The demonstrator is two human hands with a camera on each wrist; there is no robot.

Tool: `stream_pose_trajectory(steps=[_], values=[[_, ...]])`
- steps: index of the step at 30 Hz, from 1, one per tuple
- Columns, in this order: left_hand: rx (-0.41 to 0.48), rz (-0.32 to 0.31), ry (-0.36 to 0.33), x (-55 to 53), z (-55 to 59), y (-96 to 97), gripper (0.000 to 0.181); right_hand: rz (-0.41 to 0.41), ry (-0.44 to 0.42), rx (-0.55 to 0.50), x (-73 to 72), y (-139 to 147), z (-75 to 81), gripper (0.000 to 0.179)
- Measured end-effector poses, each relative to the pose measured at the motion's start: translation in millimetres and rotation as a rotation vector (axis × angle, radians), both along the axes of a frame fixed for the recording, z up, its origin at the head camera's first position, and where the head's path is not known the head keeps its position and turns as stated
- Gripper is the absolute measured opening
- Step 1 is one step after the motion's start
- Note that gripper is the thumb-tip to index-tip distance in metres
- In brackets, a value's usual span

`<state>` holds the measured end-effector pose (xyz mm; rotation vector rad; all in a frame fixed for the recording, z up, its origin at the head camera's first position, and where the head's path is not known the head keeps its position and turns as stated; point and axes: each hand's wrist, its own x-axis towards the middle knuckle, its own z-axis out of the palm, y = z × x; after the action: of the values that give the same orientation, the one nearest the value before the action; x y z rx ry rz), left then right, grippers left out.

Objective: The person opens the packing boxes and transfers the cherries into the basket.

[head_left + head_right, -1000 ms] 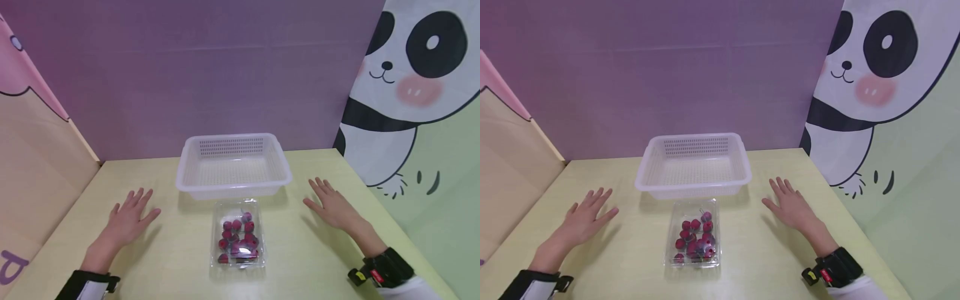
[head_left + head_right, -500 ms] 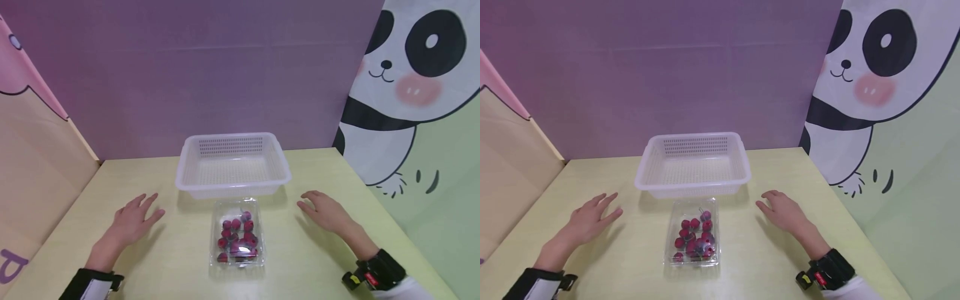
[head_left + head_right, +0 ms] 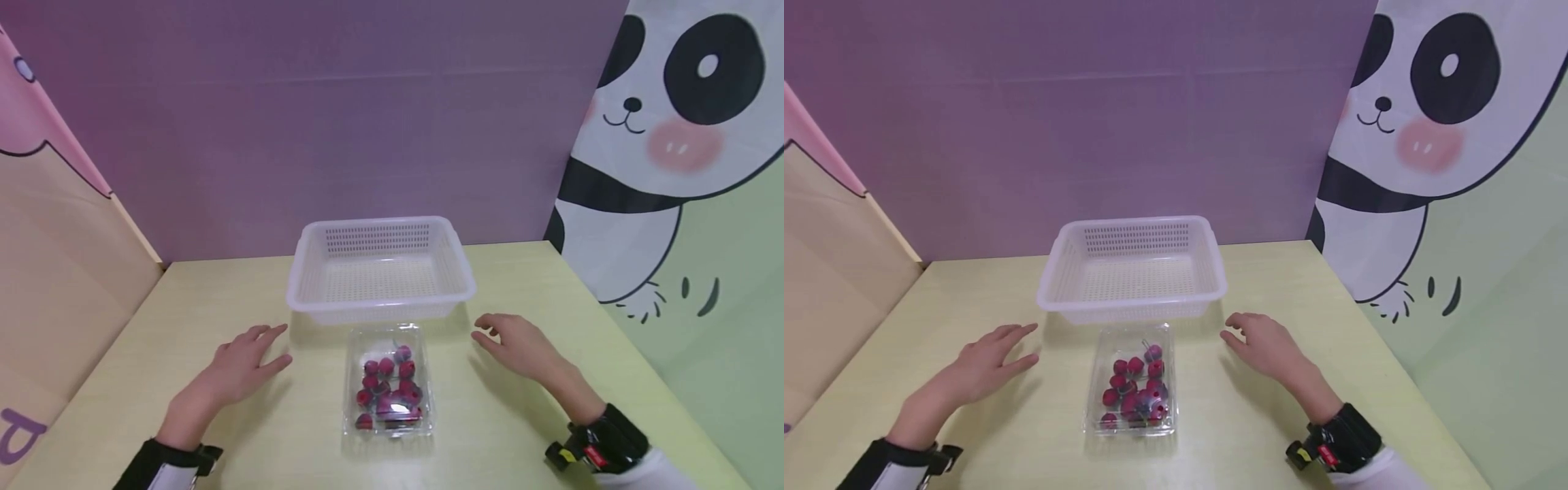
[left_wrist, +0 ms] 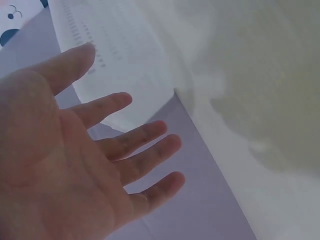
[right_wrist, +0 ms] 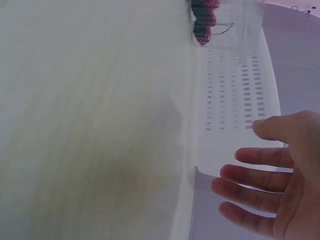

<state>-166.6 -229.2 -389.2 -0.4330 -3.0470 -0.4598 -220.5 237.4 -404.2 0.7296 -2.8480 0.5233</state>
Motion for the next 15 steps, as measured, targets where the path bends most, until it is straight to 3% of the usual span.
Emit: stream_pose_trajectory(steps=[6, 15], values=[[0.032, -0.056, -0.026, 1.1, 3.9, 12.4, 0.058, 0.069, 0.016, -0.038, 0.3, -14.1, 5.4, 0.019], [0.070, -0.110, -0.083, 2.0, 12.0, 29.1, 0.055, 0.124, -0.046, -0.017, 3.2, -33.5, 14.2, 0.024]])
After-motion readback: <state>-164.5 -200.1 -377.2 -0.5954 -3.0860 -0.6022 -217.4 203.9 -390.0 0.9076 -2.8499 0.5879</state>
